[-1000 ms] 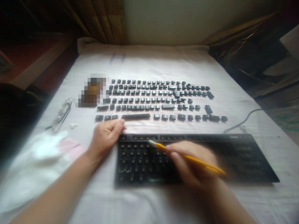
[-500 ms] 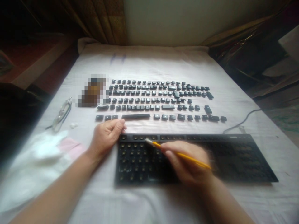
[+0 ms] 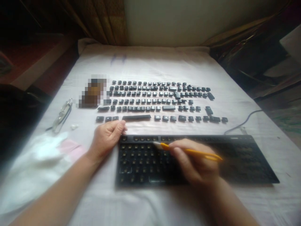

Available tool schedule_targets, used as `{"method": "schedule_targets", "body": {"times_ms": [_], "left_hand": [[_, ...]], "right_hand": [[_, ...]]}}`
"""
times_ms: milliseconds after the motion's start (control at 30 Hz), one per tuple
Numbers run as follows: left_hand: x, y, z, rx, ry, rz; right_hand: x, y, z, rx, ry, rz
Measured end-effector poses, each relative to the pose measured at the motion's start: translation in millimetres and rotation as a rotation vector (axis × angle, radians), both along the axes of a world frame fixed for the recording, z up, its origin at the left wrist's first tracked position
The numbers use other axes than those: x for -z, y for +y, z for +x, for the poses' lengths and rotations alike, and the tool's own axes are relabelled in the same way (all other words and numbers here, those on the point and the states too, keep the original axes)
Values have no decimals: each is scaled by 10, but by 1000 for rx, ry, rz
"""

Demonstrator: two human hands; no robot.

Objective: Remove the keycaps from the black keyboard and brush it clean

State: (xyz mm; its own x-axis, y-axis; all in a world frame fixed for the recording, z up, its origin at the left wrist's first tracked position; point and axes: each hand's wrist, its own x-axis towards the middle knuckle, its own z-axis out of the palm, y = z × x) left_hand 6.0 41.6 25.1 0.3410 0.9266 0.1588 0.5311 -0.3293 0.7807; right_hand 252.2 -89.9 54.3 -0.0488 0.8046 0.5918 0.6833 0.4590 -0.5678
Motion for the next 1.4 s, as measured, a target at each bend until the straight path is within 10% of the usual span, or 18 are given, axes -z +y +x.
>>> {"method": "schedule_targets", "body": {"times_ms": [1400], "left_hand": [[10, -2, 4, 12, -10, 5]], "right_hand": [[96, -31, 64, 58, 48, -5]]}}
